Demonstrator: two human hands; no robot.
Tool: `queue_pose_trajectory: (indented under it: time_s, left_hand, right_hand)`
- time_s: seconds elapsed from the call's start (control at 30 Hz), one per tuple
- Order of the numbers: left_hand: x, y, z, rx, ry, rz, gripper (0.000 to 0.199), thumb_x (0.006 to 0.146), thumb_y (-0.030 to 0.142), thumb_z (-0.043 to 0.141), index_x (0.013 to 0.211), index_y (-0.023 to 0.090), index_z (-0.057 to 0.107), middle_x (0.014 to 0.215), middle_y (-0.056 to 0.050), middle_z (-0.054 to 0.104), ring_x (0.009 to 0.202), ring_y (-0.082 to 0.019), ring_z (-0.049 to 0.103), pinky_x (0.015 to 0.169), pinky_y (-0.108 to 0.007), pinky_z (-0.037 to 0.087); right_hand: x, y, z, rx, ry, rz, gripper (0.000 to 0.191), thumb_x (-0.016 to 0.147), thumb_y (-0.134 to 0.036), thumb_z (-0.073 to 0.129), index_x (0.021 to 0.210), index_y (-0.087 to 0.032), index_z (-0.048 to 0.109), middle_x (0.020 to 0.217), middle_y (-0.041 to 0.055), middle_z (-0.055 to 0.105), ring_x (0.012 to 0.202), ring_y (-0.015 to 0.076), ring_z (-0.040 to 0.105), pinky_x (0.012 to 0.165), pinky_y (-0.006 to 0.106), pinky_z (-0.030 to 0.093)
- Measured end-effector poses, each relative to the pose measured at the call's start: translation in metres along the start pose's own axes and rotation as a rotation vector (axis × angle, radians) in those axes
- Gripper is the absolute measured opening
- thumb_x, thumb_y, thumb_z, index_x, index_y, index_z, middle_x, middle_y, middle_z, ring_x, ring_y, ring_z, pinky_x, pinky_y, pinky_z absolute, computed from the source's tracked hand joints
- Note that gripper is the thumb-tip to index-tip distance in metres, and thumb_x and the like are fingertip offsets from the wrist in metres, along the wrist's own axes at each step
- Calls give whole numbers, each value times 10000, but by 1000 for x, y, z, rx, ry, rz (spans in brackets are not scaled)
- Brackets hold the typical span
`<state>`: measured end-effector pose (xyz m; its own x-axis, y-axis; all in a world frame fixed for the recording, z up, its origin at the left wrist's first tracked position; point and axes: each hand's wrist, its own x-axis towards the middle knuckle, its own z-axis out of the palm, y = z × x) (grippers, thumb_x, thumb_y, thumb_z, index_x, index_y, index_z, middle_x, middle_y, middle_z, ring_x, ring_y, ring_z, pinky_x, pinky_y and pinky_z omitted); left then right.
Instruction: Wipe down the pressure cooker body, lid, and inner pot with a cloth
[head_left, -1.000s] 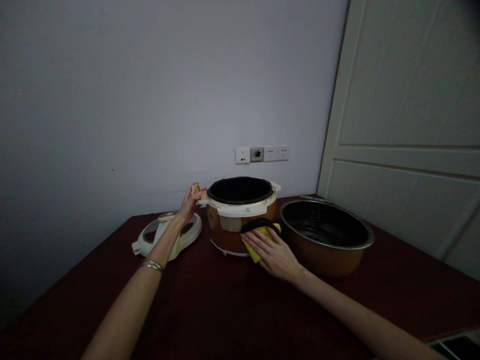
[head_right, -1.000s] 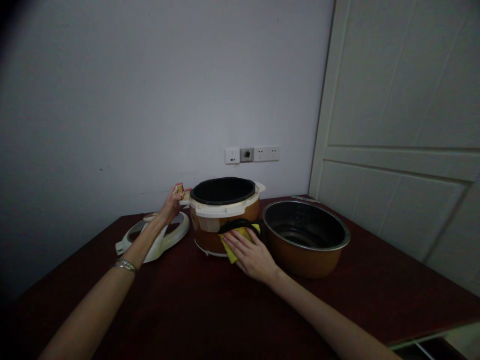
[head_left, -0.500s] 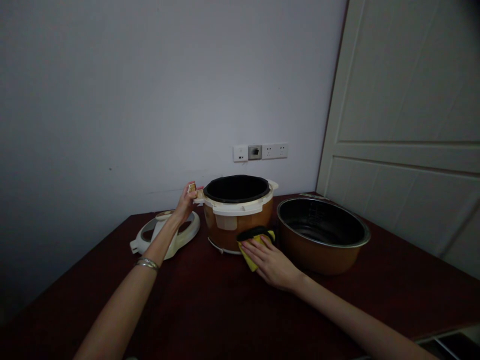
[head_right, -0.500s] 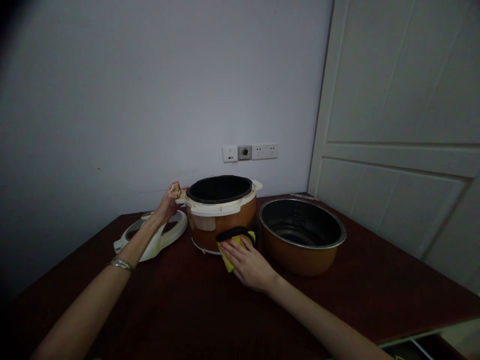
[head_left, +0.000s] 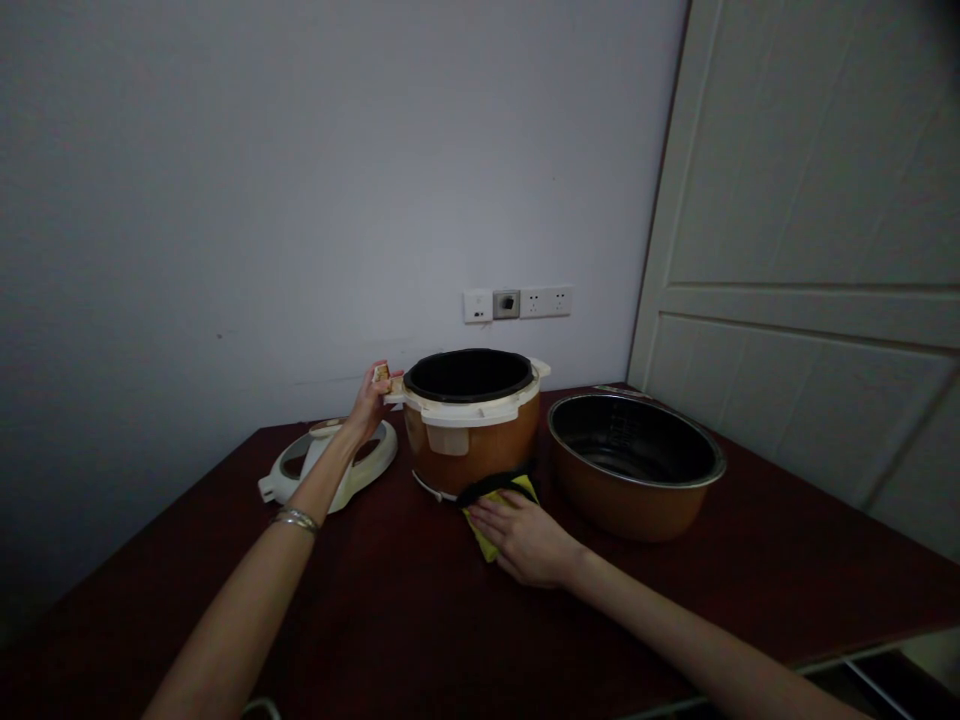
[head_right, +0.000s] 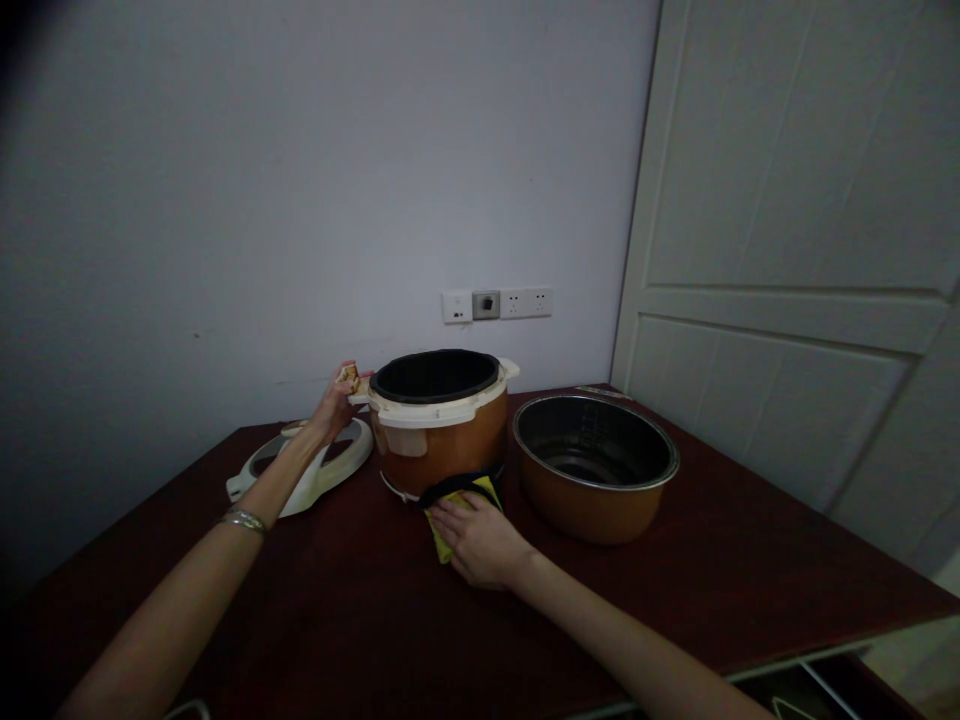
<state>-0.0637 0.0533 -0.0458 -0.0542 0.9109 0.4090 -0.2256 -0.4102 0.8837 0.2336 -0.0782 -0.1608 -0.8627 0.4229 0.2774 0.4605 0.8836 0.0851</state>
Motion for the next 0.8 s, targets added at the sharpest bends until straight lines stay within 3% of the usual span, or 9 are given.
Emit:
queue_pose_trajectory:
  time_s: [0.2, 0.33, 0.43, 0.57, 0.8]
  left_hand:
    - [-5, 4, 4, 22, 1, -13, 576, 618, 305, 596, 1160, 310, 402, 1115, -14, 597, 882, -167, 589, 737, -307, 454]
    - [-6, 5, 4, -3, -10, -5, 561, 637, 305, 606, 1160, 305, 403, 1113, -19, 594, 893, -173, 586, 753, -319, 458]
    - [-5, 4, 2, -41, -15, -4, 568, 626, 285, 626, 1151, 297, 409, 1095, -22, 591, 874, -167, 585, 737, -307, 455]
    - [-4, 3, -1, -35, -42, 0, 551, 648, 289, 615, 1159, 307, 410, 1086, -13, 595, 882, -157, 586, 751, -298, 446]
    - [-5, 4, -1, -6, -23, -16, 548, 644, 307, 609, 1161, 316, 428, 1135, -20, 595, 932, -182, 580, 793, -337, 431]
  right_hand:
    - [72, -29, 18, -201, 146, 8, 540, 913, -312, 394, 1354, -2, 426, 1435, 175, 391, 1330, 244, 355, 1087, 378, 298]
    - [129, -40, 32, -303, 69, 103, 498, 894, -224, 415, 1291, 72, 473, 1369, 231, 451, 1291, 270, 415, 1080, 368, 318]
    - [147, -43, 39, -314, 41, 136, 452, 864, -147, 437, 1242, 89, 514, 1304, 266, 500, 1244, 288, 473, 1047, 389, 358]
    - [127, -39, 36, -305, 50, 79, 475, 893, -224, 432, 1272, 53, 503, 1351, 223, 475, 1276, 262, 439, 1080, 360, 323]
    - [46, -19, 19, -147, 126, -2, 546, 911, -321, 411, 1373, -31, 411, 1436, 145, 403, 1329, 225, 359, 1104, 366, 282]
